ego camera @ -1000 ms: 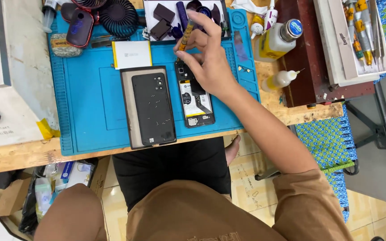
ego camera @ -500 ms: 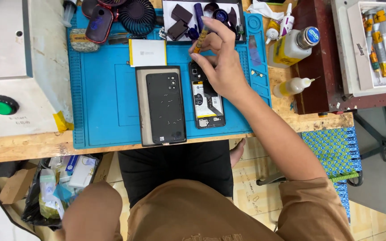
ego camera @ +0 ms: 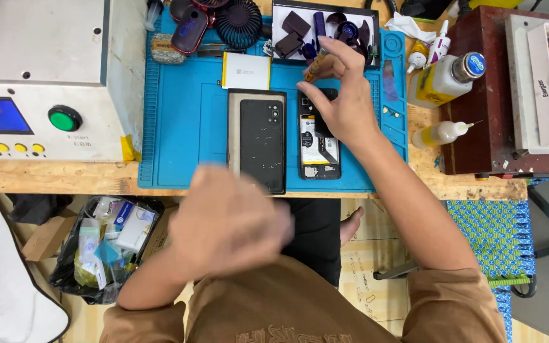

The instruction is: Repairing a smartphone by disassembling components and replacing parts on a workbench

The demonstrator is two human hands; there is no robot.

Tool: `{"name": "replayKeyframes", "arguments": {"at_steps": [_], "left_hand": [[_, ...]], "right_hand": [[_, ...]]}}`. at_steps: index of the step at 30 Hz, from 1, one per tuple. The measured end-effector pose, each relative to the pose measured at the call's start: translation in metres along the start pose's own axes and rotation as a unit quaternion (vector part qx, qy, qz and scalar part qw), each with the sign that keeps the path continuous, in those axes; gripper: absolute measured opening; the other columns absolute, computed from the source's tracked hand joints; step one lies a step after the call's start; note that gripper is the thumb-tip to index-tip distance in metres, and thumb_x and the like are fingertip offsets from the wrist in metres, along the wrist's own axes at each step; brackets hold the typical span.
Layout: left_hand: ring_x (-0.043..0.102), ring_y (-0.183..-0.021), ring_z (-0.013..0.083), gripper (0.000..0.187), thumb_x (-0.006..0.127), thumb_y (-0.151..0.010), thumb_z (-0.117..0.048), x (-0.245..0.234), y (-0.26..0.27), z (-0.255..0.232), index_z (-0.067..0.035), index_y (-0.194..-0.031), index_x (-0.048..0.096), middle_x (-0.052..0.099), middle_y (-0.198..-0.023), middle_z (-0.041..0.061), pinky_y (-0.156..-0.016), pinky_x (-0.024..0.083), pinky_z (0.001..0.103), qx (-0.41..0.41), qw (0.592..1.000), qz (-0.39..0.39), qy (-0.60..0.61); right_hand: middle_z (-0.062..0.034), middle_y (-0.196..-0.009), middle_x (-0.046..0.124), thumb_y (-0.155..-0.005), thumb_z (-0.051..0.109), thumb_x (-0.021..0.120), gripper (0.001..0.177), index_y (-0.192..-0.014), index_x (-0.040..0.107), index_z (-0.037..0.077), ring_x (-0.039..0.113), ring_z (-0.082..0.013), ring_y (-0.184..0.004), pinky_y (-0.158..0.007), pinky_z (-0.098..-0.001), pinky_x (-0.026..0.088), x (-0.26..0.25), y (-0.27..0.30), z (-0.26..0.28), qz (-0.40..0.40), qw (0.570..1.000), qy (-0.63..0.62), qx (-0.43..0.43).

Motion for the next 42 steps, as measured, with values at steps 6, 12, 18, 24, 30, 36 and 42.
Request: {"name": "replayKeyframes", "arguments": {"at_steps": [6,12,18,24,30,36,42], "left_hand": [[0.066,-0.098,0.0229,0.010,0.085,-0.109,-0.018,0.003,0.020,0.149,-0.016,-0.109,0.076,0.077,-0.102,0.000,-0.093,0.049,0.043,-0.240,0.873,0.368,-0.211],[0.067,-0.107,0.0288,0.011,0.089,-0.104,-0.026,0.012,0.028,0.177,-0.019,-0.109,0.082,0.082,-0.105,-0.001,-0.090,0.046,0.050,-0.289,0.811,0.426,-0.277],[0.066,-0.106,0.0317,0.009,0.088,-0.106,-0.026,0.018,0.033,0.187,-0.019,-0.105,0.081,0.078,-0.106,0.002,-0.088,0.047,0.053,-0.284,0.782,0.468,-0.298],[0.067,-0.113,0.0344,0.010,0.079,-0.112,-0.027,0.019,0.030,0.190,-0.017,-0.110,0.080,0.078,-0.109,0.005,-0.094,0.046,0.055,-0.277,0.760,0.509,-0.294],[0.075,-0.111,0.0398,0.014,0.083,-0.103,-0.006,0.013,0.010,0.170,-0.004,-0.117,0.084,0.081,-0.103,0.016,-0.095,0.053,0.053,-0.265,0.805,0.482,-0.224],[0.081,-0.094,0.0366,0.015,0.084,-0.101,0.001,0.010,0.022,0.171,-0.003,-0.116,0.085,0.083,-0.094,0.018,-0.077,0.065,0.045,-0.287,0.858,0.393,-0.166],[0.080,-0.091,0.0295,0.030,0.089,-0.097,0.001,0.009,0.021,0.168,-0.011,-0.125,0.083,0.086,-0.095,0.011,-0.075,0.069,0.041,-0.271,0.873,0.364,-0.177]], "right_hand": [[-0.0214,-0.154,0.069,-0.129,-0.002,0.067,0.054,-0.172,0.038,0.012,0.073,-0.0378,-0.155,-0.101,-0.0372,0.070,-0.006,-0.012,0.020,-0.010,0.999,0.049,0.003],[-0.0115,-0.127,0.061,-0.125,0.022,0.081,0.057,-0.169,0.047,0.012,0.059,-0.0300,-0.116,-0.106,-0.0452,0.043,-0.005,-0.014,0.009,-0.038,0.985,0.164,-0.030],[0.0012,-0.111,0.071,-0.120,0.023,0.090,0.064,-0.169,0.048,0.023,0.063,-0.0248,-0.107,-0.105,-0.0458,0.038,-0.004,-0.007,0.010,-0.037,0.979,0.200,0.000],[-0.0039,-0.119,0.075,-0.117,0.015,0.094,0.067,-0.168,0.051,0.018,0.075,-0.0228,-0.102,-0.115,-0.0455,0.041,-0.005,-0.006,0.002,-0.052,0.985,0.166,0.020],[-0.0037,-0.120,0.079,-0.114,0.005,0.085,0.061,-0.165,0.054,0.017,0.074,-0.0304,-0.110,-0.112,-0.0458,0.044,-0.001,-0.013,0.008,-0.063,0.987,0.149,-0.009],[-0.0037,-0.126,0.076,-0.115,0.000,0.080,0.057,-0.164,0.054,0.016,0.069,-0.0296,-0.117,-0.115,-0.0484,0.042,0.003,-0.013,0.011,-0.080,0.985,0.152,0.005],[-0.0039,-0.140,0.071,-0.113,0.004,0.083,0.055,-0.160,0.055,0.014,0.066,-0.0291,-0.130,-0.112,-0.0484,0.040,-0.002,-0.012,0.016,-0.087,0.982,0.165,0.002]]}}
Point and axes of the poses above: each hand's wrist, its own y-axis away from the middle knuckle, its own x-axis out of the palm, z = x × y, the point moved 4 cm from there along -y, towards the middle knuckle
